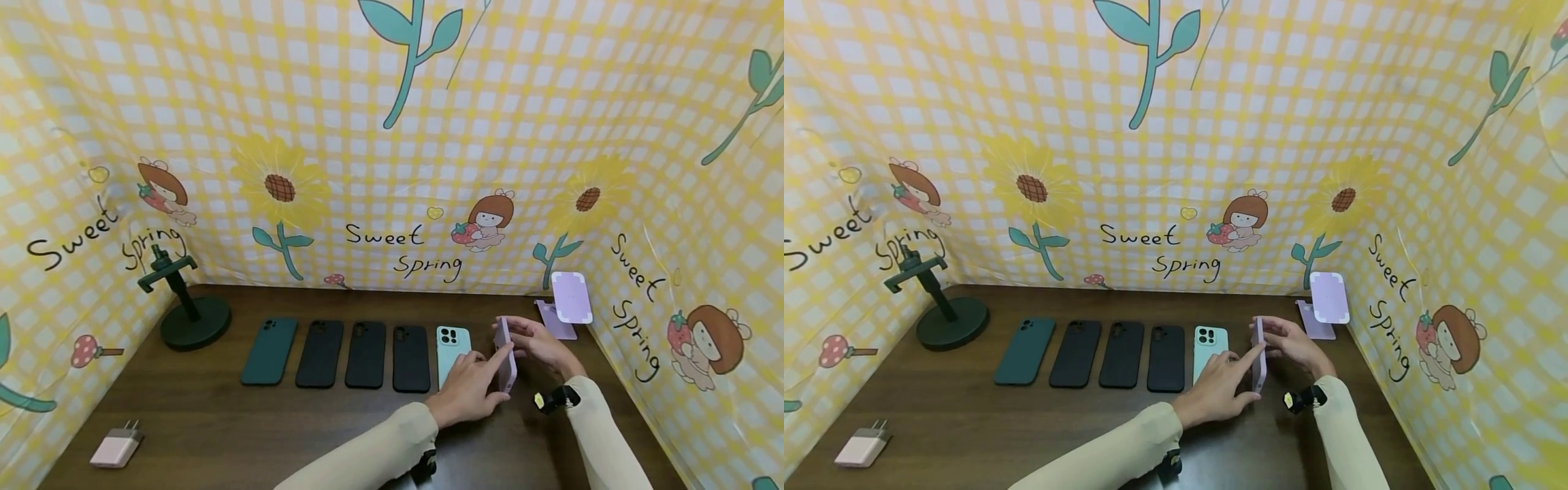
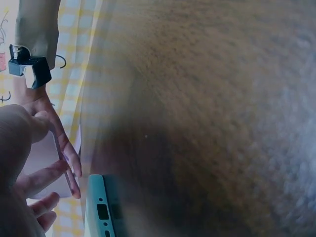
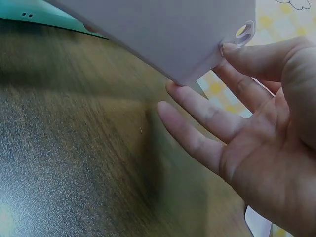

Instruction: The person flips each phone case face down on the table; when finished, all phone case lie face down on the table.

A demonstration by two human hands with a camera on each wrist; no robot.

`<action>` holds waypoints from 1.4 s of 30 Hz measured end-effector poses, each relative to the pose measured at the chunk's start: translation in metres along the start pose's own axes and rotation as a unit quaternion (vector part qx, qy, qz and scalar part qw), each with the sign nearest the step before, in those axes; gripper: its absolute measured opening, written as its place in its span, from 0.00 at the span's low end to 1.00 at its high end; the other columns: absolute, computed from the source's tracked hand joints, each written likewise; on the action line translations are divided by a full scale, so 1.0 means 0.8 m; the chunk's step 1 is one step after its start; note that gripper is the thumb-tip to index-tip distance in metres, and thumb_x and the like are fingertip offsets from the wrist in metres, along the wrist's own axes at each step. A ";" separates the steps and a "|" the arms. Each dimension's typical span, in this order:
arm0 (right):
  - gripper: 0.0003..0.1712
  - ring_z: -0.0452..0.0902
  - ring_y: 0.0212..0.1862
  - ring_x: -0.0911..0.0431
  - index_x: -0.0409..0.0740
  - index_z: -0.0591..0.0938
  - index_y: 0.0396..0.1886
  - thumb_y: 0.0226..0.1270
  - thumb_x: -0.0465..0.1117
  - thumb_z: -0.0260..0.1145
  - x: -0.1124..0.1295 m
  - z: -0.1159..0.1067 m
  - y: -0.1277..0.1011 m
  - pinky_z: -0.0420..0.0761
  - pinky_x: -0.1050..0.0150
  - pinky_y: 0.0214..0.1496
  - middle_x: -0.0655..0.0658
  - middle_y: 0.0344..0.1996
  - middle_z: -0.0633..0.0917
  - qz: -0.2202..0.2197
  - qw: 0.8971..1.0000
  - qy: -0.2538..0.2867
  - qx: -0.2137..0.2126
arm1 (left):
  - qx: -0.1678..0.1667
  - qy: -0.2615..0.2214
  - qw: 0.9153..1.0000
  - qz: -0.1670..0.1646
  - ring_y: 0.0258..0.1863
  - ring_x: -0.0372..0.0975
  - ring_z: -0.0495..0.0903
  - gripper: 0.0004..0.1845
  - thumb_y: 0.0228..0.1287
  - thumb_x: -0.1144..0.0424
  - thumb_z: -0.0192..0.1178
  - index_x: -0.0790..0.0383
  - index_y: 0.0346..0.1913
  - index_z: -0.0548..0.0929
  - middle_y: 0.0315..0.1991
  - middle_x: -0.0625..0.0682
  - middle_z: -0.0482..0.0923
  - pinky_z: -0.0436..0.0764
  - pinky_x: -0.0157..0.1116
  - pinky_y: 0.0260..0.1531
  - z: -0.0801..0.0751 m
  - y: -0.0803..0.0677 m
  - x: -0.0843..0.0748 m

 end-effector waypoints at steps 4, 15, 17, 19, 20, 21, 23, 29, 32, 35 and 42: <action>0.34 0.75 0.58 0.47 0.36 0.58 0.72 0.72 0.44 0.56 0.000 0.003 -0.002 0.79 0.47 0.51 0.30 0.68 0.64 0.012 1.000 -0.005 0.005 | 0.005 -0.004 1.000 -0.007 0.54 0.39 0.72 0.48 0.61 0.42 0.60 0.40 0.76 0.42 0.40 0.43 0.85 0.68 0.38 0.52 0.002 -0.001 0.001; 0.33 0.79 0.51 0.57 0.29 0.53 0.72 0.75 0.40 0.51 -0.002 0.005 -0.001 0.81 0.52 0.51 0.23 0.67 0.60 0.014 0.999 0.035 0.015 | -0.005 -0.042 0.999 -0.023 0.61 0.39 0.71 0.47 0.61 0.44 0.61 0.42 0.75 0.43 0.52 0.42 0.81 0.67 0.41 0.54 0.005 0.000 0.006; 0.32 0.79 0.50 0.58 0.28 0.54 0.71 0.75 0.38 0.51 -0.003 0.002 0.000 0.81 0.55 0.50 0.22 0.65 0.61 0.013 0.999 0.037 0.007 | -0.011 -0.046 0.999 -0.025 0.63 0.41 0.71 0.46 0.61 0.45 0.62 0.42 0.75 0.45 0.54 0.41 0.80 0.66 0.43 0.53 0.004 0.001 0.006; 0.30 0.79 0.50 0.58 0.27 0.54 0.70 0.75 0.36 0.50 -0.003 0.000 0.001 0.81 0.56 0.50 0.22 0.64 0.63 0.012 1.000 0.029 0.000 | -0.016 -0.052 0.998 -0.028 0.64 0.42 0.70 0.45 0.61 0.46 0.62 0.42 0.75 0.46 0.57 0.41 0.78 0.66 0.45 0.52 0.003 0.001 0.007; 0.30 0.79 0.49 0.58 0.27 0.55 0.70 0.75 0.36 0.50 -0.004 -0.001 0.001 0.81 0.56 0.50 0.23 0.63 0.65 0.012 1.000 0.022 -0.004 | -0.017 -0.053 0.998 -0.029 0.64 0.43 0.70 0.45 0.62 0.46 0.62 0.42 0.75 0.47 0.58 0.41 0.77 0.66 0.46 0.52 0.003 0.000 0.007; 0.29 0.79 0.49 0.57 0.28 0.57 0.70 0.75 0.36 0.51 -0.004 -0.003 0.000 0.81 0.56 0.50 0.26 0.61 0.68 0.017 1.000 0.020 -0.011 | -0.018 -0.051 0.998 -0.029 0.64 0.43 0.70 0.45 0.62 0.46 0.61 0.43 0.75 0.47 0.59 0.41 0.77 0.66 0.46 0.52 0.003 0.000 0.007; 0.28 0.80 0.48 0.56 0.30 0.59 0.70 0.75 0.37 0.51 -0.005 -0.005 -0.001 0.81 0.56 0.50 0.30 0.59 0.72 0.024 0.999 0.005 -0.020 | -0.017 -0.044 0.998 -0.032 0.64 0.42 0.70 0.45 0.63 0.45 0.60 0.47 0.76 0.47 0.60 0.43 0.76 0.67 0.48 0.54 0.004 -0.001 0.006; 0.25 0.82 0.45 0.53 0.35 0.66 0.67 0.74 0.38 0.53 -0.008 -0.014 -0.005 0.82 0.55 0.46 0.43 0.51 0.81 0.039 0.998 -0.012 -0.057 | -0.019 -0.006 0.999 -0.041 0.62 0.41 0.71 0.46 0.64 0.42 0.56 0.62 0.75 0.49 0.60 0.48 0.76 0.67 0.47 0.58 0.003 -0.002 0.004; 0.26 0.83 0.42 0.54 0.32 0.66 0.66 0.73 0.40 0.55 -0.008 -0.019 -0.006 0.83 0.57 0.43 0.45 0.47 0.83 0.042 0.996 -0.017 -0.077 | -0.016 -0.005 0.999 -0.041 0.56 0.40 0.75 0.46 0.65 0.42 0.56 0.68 0.74 0.51 0.56 0.52 0.79 0.69 0.43 0.58 0.004 -0.001 0.004; 0.28 0.83 0.39 0.56 0.30 0.67 0.66 0.71 0.40 0.58 -0.008 -0.024 -0.006 0.83 0.58 0.42 0.47 0.44 0.84 0.040 0.994 -0.020 -0.095 | -0.012 -0.015 0.999 -0.043 0.48 0.38 0.78 0.46 0.65 0.43 0.56 0.72 0.73 0.51 0.50 0.55 0.81 0.73 0.38 0.54 0.006 -0.002 0.005; 0.29 0.82 0.39 0.57 0.31 0.69 0.64 0.69 0.41 0.61 -0.002 -0.033 -0.011 0.83 0.59 0.41 0.42 0.46 0.83 0.026 0.991 -0.052 -0.119 | -0.013 0.011 0.998 -0.062 0.42 0.39 0.79 0.45 0.60 0.43 0.62 0.72 0.70 0.60 0.46 0.56 0.81 0.76 0.35 0.46 0.007 0.002 0.006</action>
Point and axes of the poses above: each hand's wrist, its own y-axis towards the middle knuckle, its own z-axis out of the palm, x = y × z, the point moved 7 cm from there along y, towards the middle knuckle
